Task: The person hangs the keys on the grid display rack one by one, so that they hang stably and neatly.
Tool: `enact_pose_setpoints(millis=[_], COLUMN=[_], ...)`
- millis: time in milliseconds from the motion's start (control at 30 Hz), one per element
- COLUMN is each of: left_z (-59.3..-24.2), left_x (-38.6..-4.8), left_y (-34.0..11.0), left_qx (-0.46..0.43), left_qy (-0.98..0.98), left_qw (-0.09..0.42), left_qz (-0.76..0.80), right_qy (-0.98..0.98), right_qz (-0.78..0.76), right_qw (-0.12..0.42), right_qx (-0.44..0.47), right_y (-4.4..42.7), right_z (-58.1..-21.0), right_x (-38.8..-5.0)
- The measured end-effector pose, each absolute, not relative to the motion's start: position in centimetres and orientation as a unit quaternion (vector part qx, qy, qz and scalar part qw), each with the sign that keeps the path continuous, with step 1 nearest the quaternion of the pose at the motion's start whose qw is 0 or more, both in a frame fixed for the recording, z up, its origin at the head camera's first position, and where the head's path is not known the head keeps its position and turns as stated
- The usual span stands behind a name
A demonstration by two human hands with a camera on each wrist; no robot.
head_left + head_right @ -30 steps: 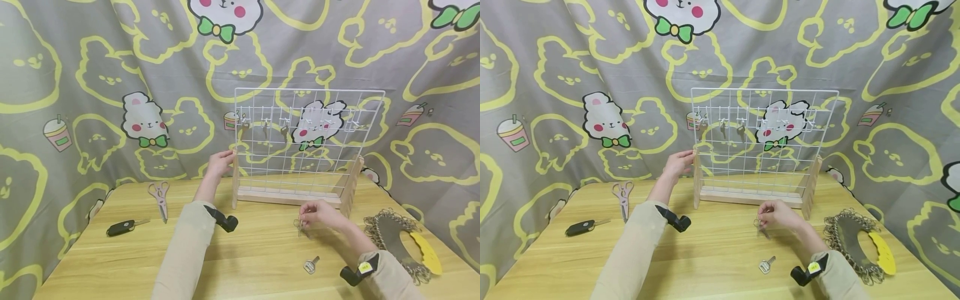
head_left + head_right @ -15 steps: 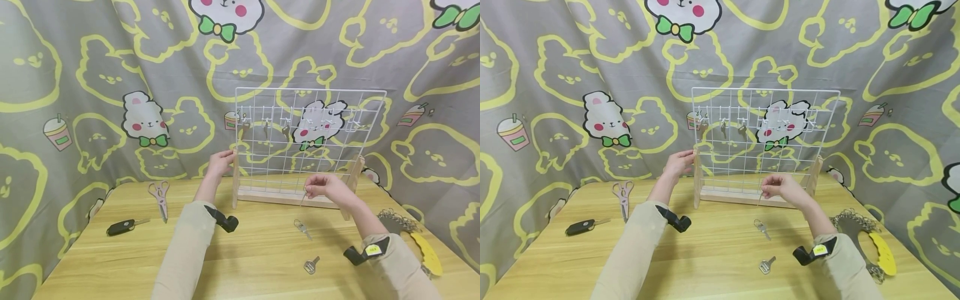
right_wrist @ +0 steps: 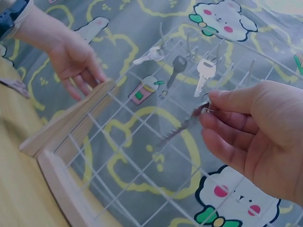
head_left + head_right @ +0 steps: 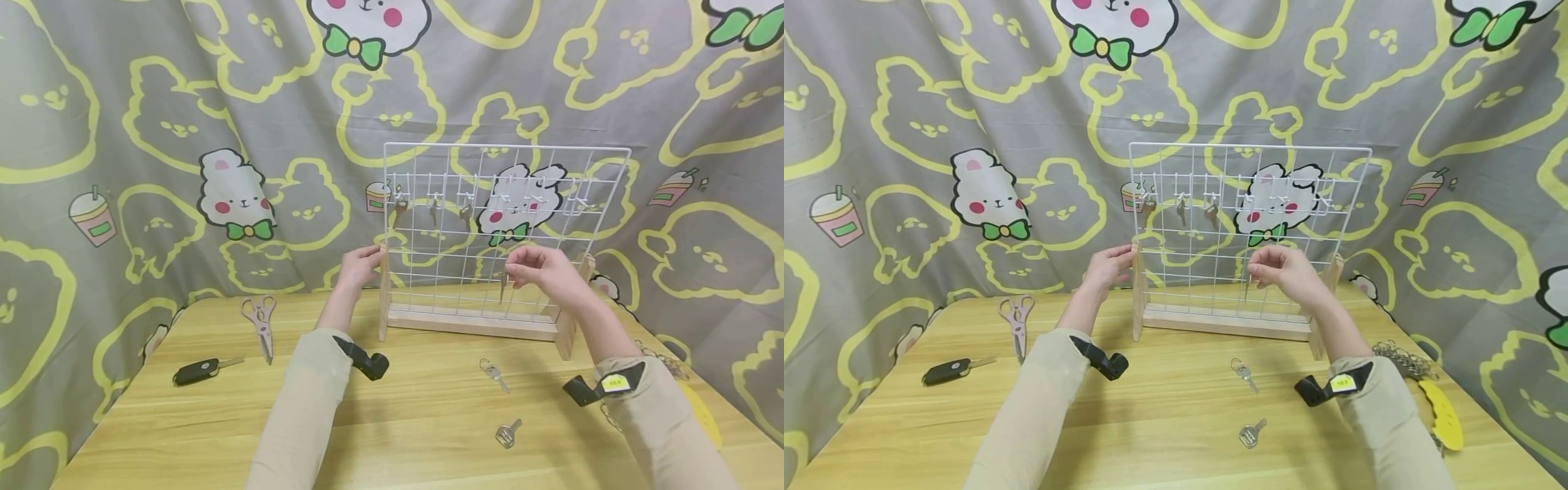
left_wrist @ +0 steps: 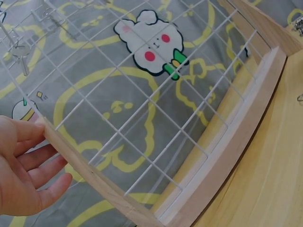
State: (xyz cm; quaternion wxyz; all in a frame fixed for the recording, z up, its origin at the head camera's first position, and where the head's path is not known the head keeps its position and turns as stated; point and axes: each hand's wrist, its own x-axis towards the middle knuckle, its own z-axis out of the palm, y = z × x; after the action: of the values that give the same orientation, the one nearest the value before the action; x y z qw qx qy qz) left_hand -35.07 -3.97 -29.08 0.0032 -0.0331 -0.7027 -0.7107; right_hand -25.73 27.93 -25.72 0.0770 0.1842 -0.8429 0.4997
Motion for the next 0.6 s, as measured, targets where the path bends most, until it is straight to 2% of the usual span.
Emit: enact_pose_setpoints(millis=[300, 600], left_z=[-29.1, -29.1], left_x=[-35.1, -35.1], left_y=[-4.0, -4.0], left_qx=[-0.036, -0.035], left_qy=[-0.704, -0.703], left_qw=[0.005, 0.002], left_qz=[-0.710, -0.710], right_qy=[-0.831, -0.814], right_qz=[0.510, 0.525], right_qw=[0.123, 0.140], right_qx=[0.185, 0.205], right_y=[27.4, 27.0], right_z=[-23.5, -21.4], right_x=[-26.3, -26.9])
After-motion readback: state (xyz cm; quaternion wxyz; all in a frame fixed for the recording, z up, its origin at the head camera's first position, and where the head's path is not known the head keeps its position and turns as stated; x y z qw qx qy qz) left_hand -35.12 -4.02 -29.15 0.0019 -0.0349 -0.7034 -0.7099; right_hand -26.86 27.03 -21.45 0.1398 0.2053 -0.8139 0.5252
